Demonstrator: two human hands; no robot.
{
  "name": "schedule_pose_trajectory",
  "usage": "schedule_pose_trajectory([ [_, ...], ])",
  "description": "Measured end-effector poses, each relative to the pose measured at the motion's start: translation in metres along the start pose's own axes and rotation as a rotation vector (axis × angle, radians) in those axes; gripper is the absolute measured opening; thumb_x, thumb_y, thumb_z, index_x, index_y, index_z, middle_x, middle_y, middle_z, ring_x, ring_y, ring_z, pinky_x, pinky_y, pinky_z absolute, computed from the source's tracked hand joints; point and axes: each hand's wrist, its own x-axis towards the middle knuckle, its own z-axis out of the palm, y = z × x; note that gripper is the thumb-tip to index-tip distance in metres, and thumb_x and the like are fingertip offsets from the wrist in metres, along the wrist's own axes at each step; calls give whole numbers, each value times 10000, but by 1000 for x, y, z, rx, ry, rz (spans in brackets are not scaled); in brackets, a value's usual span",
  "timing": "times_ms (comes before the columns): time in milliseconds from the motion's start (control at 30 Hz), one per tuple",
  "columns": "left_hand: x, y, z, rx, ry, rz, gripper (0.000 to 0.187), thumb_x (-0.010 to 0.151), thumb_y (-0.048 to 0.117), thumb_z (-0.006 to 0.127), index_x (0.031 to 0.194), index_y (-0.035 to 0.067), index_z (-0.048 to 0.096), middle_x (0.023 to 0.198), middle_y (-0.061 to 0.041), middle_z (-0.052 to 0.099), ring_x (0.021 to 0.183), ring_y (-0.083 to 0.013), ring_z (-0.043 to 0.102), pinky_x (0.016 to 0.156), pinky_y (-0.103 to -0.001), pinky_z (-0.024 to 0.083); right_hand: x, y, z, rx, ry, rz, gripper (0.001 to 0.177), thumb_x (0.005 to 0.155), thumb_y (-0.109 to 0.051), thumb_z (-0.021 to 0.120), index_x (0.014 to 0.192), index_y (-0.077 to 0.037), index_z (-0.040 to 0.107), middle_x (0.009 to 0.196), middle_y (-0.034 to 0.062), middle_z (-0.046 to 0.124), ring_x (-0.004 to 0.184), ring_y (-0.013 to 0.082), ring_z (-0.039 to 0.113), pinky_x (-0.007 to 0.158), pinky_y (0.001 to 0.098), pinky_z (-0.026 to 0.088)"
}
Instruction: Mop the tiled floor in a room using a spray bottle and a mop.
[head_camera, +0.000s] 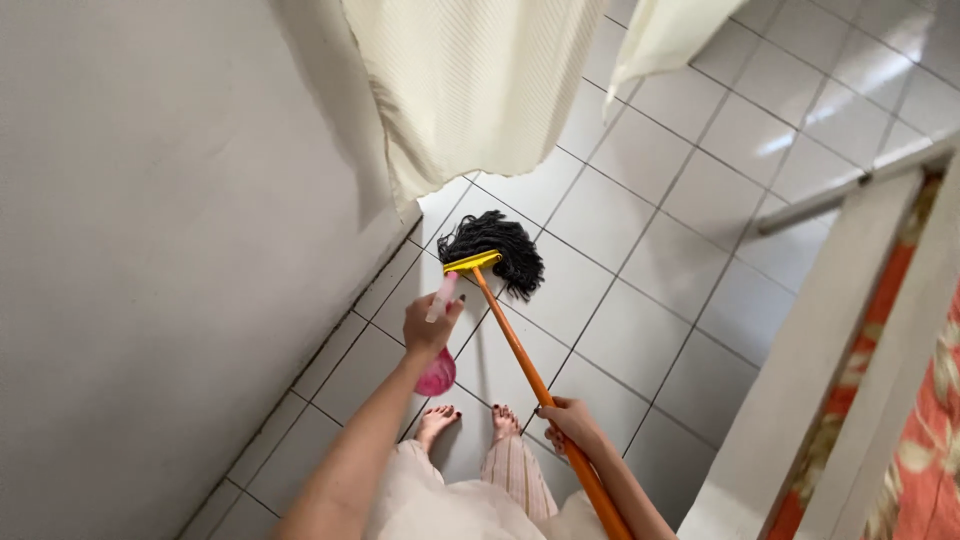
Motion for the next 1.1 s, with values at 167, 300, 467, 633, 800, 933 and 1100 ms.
schedule_pose_trajectory([
  [167,3,8,22,-3,-19,-4,350,810,444,721,859,101,767,725,-100,733,725,-292,723,666,-448,542,29,-43,-19,-81,26,10,383,909,-138,726,1238,39,643,574,54,516,415,126,462,384,310,389],
  [300,-1,-1,34,-11,19,-239,438,834,503,718,865,74,798,751,-99,760,746,-269,756,726,-409,561,40,-68,-37,-93,-57,-4,347,905,-150,731,1151,53,594,586,72,548,405,127,429,376,296,367],
  [467,-12,-7,25,-82,10,-175,440,775,521,739,902,100,763,730,-69,741,718,-243,724,694,-415,540,43,-83,-44,-115,-60,17,285,903,-142,730,1126,10,637,597,34,520,416,90,427,384,268,374],
  [633,-26,-29,11,20,17,-276,554,846,563,718,747,20,751,661,-104,715,654,-252,709,678,-420,527,41,-72,-32,-92,-45,0,260,906,-126,702,1126,-5,632,606,29,537,430,98,433,395,260,371],
  [800,-42,-46,-18,-66,1,-143,441,790,544,702,769,109,776,649,-53,721,627,-229,701,632,-417,519,43,-53,-10,-75,-80,-25,276,925,-146,716,1082,31,575,593,23,479,423,93,400,376,265,355],
  [933,-49,-58,-45,23,-1,-214,527,847,541,687,744,29,760,676,-88,727,652,-238,717,652,-429,532,38,-30,18,-33,-46,-15,209,920,-130,698,1069,-20,601,596,27,498,431,92,403,388,259,363],
  [1100,-51,-129,-65,-213,-12,-135,426,768,513,764,841,96,808,787,-19,773,759,-160,711,705,-343,520,31,27,54,113,-83,-75,251,901,-98,728,1038,35,565,585,4,459,406,93,398,347,285,331],
])
